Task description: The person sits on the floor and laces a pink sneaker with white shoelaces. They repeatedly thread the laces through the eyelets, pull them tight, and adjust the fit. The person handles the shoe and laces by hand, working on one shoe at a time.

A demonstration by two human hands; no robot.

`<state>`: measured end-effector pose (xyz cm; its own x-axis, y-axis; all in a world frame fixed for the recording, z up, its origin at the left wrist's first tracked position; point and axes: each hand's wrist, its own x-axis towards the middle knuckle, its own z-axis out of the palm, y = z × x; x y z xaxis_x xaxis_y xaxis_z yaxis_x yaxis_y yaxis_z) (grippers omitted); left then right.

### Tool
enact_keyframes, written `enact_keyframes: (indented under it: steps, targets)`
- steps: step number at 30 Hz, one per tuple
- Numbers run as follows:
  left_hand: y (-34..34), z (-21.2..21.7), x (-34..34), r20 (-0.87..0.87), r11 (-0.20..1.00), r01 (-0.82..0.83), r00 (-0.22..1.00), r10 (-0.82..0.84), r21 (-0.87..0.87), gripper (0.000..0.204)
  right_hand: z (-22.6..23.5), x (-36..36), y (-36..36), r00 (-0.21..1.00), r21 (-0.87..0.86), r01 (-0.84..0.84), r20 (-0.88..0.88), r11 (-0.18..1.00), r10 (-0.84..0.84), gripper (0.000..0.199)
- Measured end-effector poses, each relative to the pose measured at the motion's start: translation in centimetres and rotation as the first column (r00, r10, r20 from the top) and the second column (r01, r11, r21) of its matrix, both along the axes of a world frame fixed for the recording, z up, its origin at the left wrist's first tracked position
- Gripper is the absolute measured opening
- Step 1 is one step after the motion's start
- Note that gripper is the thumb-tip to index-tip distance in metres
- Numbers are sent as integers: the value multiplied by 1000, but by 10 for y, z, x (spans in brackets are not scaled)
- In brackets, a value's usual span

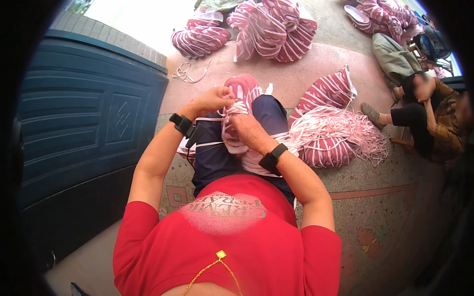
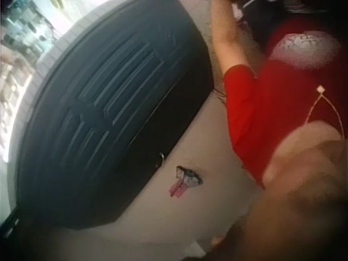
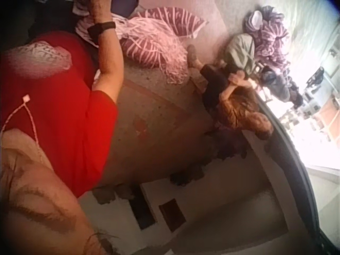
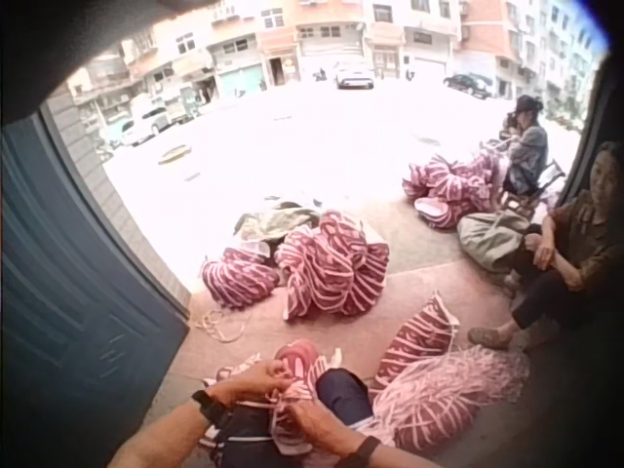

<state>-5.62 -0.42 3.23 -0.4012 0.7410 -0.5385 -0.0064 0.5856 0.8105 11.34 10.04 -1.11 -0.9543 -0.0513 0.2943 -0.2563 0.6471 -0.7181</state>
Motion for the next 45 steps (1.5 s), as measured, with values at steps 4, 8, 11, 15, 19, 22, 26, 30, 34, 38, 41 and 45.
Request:
enact_keyframes:
  steps: [4,8,11,15,19,22,26,30,34,38,41,45]
  targets:
    - [-22,17,-14,360,938,-338,867,344,-81,13,-9,27,23,989,-203,127,103,971,-108,13]
    - [-55,4,-21,494,872,-478,737,461,-101,8,4,108,138,860,-864,486,447,130,-245,10]
    - [-52,-10,-3,464,873,-466,747,476,-145,9,23,203,235,772,-928,169,335,-333,-541,15]
    - [-26,-20,28,296,919,-366,870,394,-148,10,22,325,290,618,-970,-10,186,-244,-764,9]
    - [-41,5,19,207,845,-512,819,534,-155,8,27,302,264,386,-906,50,406,-421,-828,7]
    - [-106,12,-45,336,750,-652,686,646,-110,13,-2,308,270,507,-889,6,397,-457,-765,10]
    - [-197,95,-110,350,520,-818,575,739,244,10,-23,312,280,708,-901,-15,296,-433,-641,9]
    - [-306,149,-146,266,332,-807,500,824,489,18,-27,306,295,638,-919,140,368,-368,-677,6]
    - [-283,125,-129,-224,483,-820,431,874,307,20,-33,270,287,608,-891,380,443,-248,-659,2]
    - [-221,43,-78,-261,725,-678,684,682,118,27,-8,145,206,570,-699,715,588,-6,-574,8]
    - [-145,4,-21,-146,916,-400,906,398,16,23,-23,84,139,672,-515,740,591,433,-446,21]
    - [-89,-24,42,-90,984,-178,980,180,33,20,-18,15,54,869,-404,453,397,794,-294,22]
